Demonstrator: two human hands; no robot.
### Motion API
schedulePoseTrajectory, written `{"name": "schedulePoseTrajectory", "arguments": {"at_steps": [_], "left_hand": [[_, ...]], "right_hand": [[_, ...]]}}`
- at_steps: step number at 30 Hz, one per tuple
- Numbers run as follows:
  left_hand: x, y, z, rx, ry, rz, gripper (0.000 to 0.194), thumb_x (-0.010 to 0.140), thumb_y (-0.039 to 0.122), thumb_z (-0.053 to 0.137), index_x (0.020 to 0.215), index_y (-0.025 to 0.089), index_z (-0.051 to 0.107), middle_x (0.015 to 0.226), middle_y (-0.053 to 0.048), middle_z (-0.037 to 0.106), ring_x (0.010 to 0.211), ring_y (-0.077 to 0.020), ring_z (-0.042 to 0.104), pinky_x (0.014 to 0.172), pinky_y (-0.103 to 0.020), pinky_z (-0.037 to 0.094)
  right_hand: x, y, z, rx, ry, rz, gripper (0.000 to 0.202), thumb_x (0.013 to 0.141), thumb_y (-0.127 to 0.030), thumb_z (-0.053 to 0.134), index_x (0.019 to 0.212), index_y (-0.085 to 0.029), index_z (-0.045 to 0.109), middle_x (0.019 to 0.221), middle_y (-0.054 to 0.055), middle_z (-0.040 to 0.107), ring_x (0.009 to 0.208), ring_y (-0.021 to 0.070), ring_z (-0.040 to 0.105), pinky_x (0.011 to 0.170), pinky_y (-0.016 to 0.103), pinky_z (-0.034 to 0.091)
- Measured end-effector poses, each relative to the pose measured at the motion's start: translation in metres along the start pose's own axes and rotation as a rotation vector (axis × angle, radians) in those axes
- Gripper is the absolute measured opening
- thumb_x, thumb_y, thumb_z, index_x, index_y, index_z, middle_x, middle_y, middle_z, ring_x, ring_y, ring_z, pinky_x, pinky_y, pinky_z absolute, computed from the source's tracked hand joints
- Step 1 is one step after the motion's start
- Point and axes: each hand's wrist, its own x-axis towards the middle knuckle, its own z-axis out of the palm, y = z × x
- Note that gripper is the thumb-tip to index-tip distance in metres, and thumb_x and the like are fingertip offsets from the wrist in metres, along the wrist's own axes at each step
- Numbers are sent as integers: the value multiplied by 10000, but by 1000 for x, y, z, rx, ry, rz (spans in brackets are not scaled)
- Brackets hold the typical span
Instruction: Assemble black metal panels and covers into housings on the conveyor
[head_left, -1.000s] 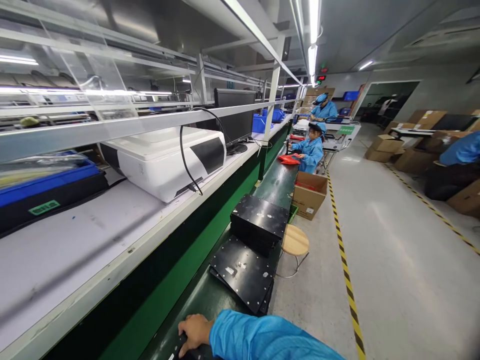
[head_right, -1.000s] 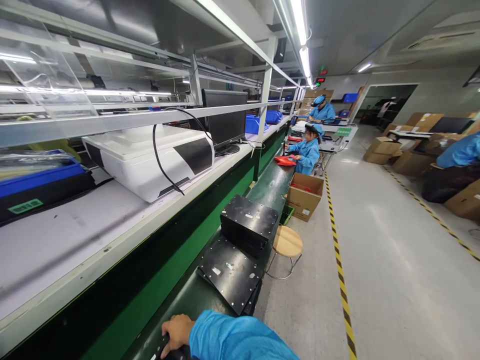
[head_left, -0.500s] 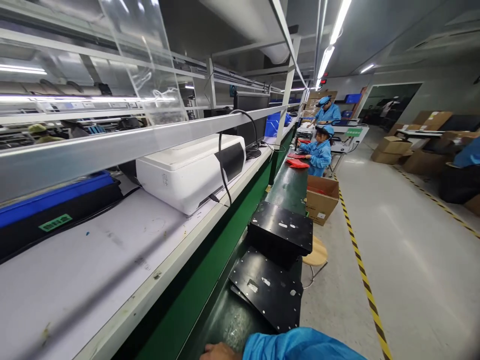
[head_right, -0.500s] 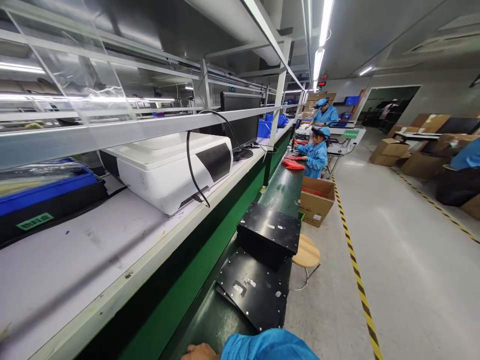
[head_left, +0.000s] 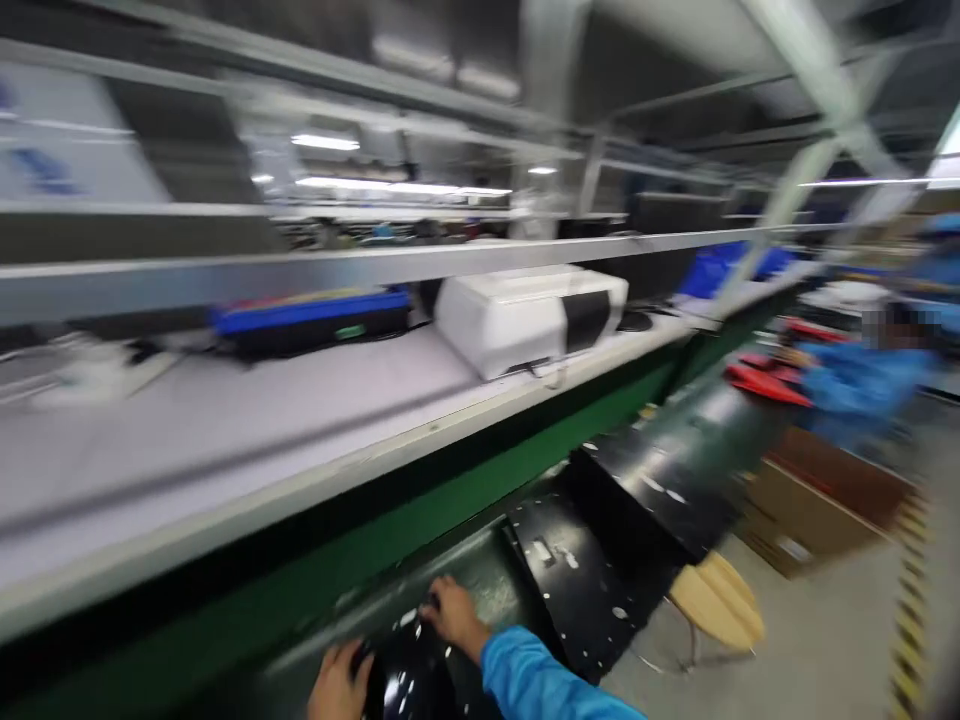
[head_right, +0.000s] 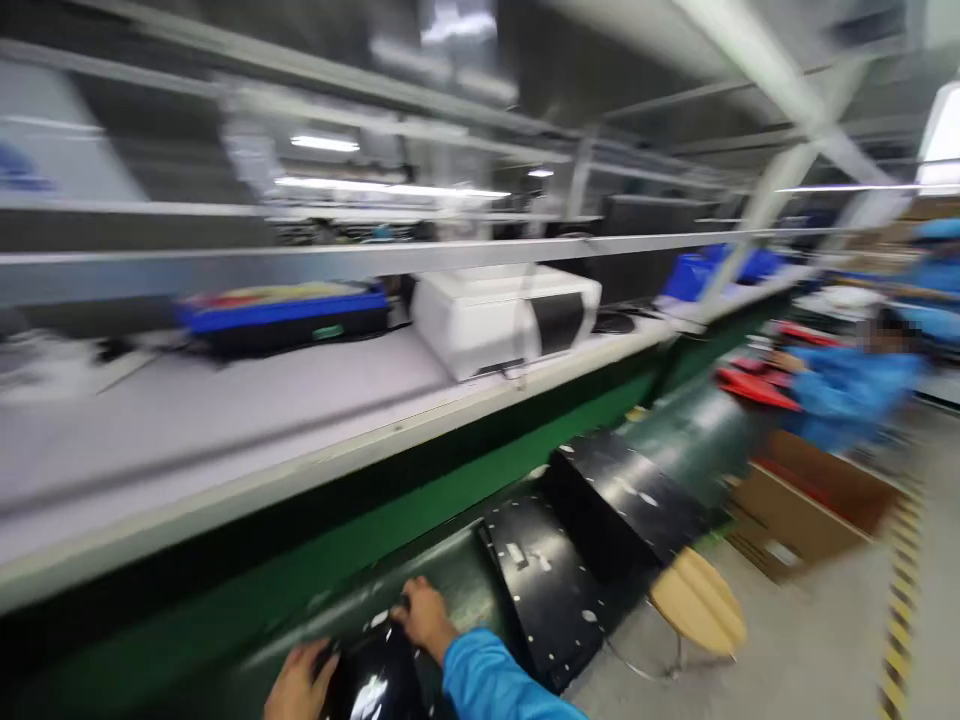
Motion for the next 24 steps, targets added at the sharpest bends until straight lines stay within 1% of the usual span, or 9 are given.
{"name": "schedulePoseTrajectory", "arguments": {"at_steps": [1, 3, 6, 8, 11, 15, 18, 21, 24], "left_hand": [[-18, -12, -8, -47, 57, -13, 209, 958, 324, 635, 1052, 347, 820, 1255, -20, 759, 1264, -258, 685, 1098, -393, 555], [-49, -42, -35, -88, 334, 32, 334, 1014, 360, 521, 1102, 265, 828, 1295, -111, 727, 1324, -299, 640, 1177, -432, 490], [-83, -98, -84, 109, 648, -236, 473, 1028, 445, 541, 1369, 170, 718, 1564, -213, 538, 1558, -386, 388, 1265, -559, 346], [-102, -132, -107, 245, 602, -471, 814, 931, 585, 693, 1564, 98, 534, 1676, -310, 361, 1596, -508, 251, 1237, -694, 295], [-118, -160, -113, 338, 394, -643, 1125, 811, 655, 811, 1644, 31, 382, 1650, -409, 331, 1546, -591, 295, 1186, -753, 301], [-115, -158, -98, 442, 344, -610, 883, 937, 467, 718, 1626, 10, 411, 1586, -413, 428, 1483, -537, 439, 1196, -636, 354], [-116, -145, -101, 456, 312, -563, 769, 951, 329, 672, 1602, -12, 444, 1537, -403, 493, 1430, -495, 513, 1176, -554, 406], [-135, -130, -123, 401, 296, -500, 629, 957, 246, 596, 1549, 40, 540, 1432, -321, 628, 1300, -414, 632, 1065, -467, 506], [-168, -119, -161, 282, 360, -519, 484, 992, 285, 521, 1425, 146, 687, 1071, -198, 791, 960, -357, 745, 877, -446, 561]], "right_hand": [[-13, -1, -3, 11, 46, 1, 325, 902, -285, 675, 1215, -201, 687, 1323, 149, 708, 1188, 293, 711, 1040, 382, 531], [-32, 7, -5, 88, 131, -40, 321, 937, -303, 560, 1204, -182, 691, 1310, 182, 716, 1255, 308, 683, 1097, 415, 513], [-39, 36, 4, 283, 78, -61, 420, 908, -551, 494, 1004, -213, 724, 1061, 167, 787, 1041, 356, 746, 959, 494, 594], [-43, 54, 17, 415, -25, -39, 503, 813, -686, 550, 920, -227, 727, 925, 141, 794, 890, 352, 760, 825, 482, 627], [-53, 62, 32, 546, -168, 21, 564, 682, -733, 646, 888, -216, 737, 850, 122, 785, 756, 317, 748, 707, 442, 626], [-50, 27, 42, 536, -266, -61, 532, 665, -712, 669, 838, -213, 737, 763, 87, 748, 688, 269, 714, 682, 408, 601], [-44, -13, 45, 540, -320, -149, 515, 696, -698, 663, 818, -202, 727, 746, 73, 731, 681, 236, 691, 680, 375, 573], [-60, -49, 49, 583, -380, -199, 529, 725, -702, 668, 820, -185, 728, 730, 64, 717, 672, 213, 671, 668, 350, 546], [-93, -78, 54, 673, -457, -237, 551, 764, -691, 700, 909, -164, 765, 785, 67, 739, 723, 204, 680, 670, 324, 545]]}}
